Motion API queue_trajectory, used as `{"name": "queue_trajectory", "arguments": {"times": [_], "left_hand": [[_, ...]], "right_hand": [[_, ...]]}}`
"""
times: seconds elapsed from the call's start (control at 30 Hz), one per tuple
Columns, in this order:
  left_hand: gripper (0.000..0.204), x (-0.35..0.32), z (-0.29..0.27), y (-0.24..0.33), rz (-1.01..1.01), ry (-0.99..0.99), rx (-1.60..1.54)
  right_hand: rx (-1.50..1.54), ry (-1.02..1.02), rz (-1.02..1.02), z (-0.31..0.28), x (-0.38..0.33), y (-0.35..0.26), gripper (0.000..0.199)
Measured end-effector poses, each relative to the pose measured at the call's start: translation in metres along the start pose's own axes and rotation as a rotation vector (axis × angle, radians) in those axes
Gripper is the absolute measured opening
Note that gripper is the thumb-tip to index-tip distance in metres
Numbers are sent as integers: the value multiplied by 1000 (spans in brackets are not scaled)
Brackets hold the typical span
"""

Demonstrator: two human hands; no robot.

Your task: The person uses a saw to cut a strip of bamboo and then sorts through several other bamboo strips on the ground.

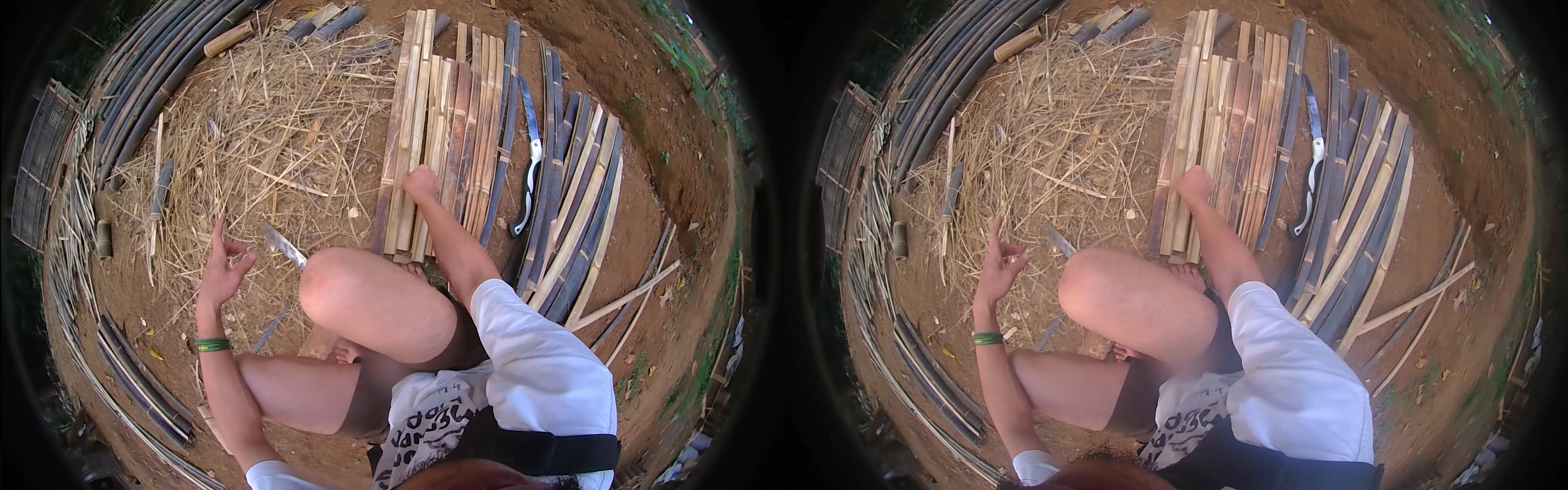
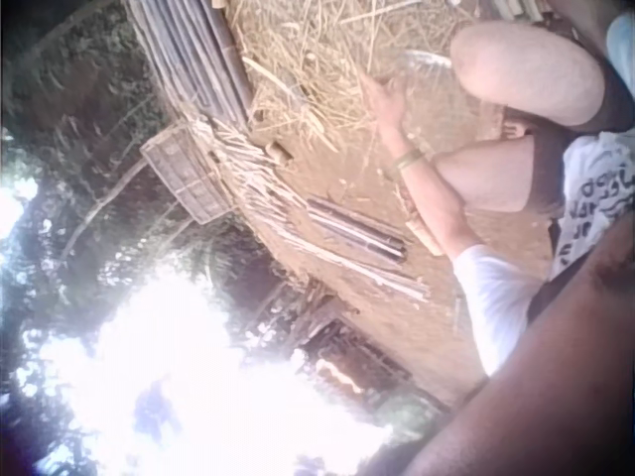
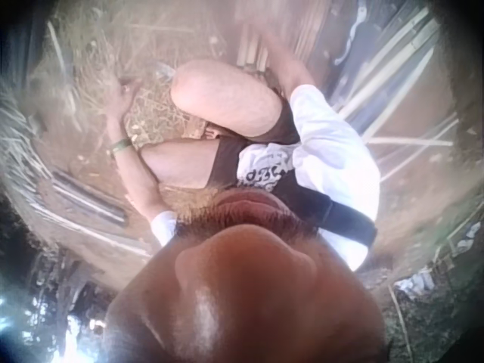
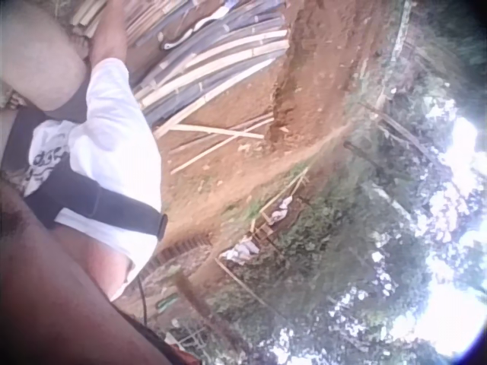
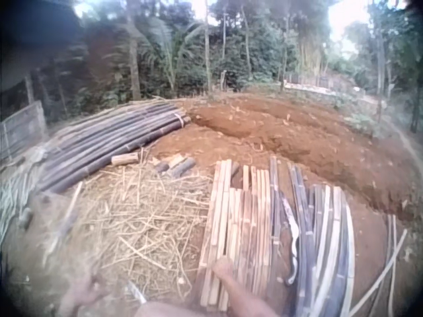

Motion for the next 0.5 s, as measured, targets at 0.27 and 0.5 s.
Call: {"name": "queue_trajectory", "arguments": {"times": [0.27, 0.5], "left_hand": [[100, -6, 0, -14, -46, 13, 33], [99, 1, -1, 4, 12, 55, -8]], "right_hand": [[16, -75, -85, -7, -2, -16, 41], [766, 139, 11, -38, 15, -11, 33]]}}
Point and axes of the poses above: each hand's wrist, its own x-axis towards the middle knuckle, its own z-axis out of the palm, y = z × x, the point moved 4 cm from there along x, towards the middle knuckle, and after that the axes turned 11 degrees about x, right-handed, at the moved point
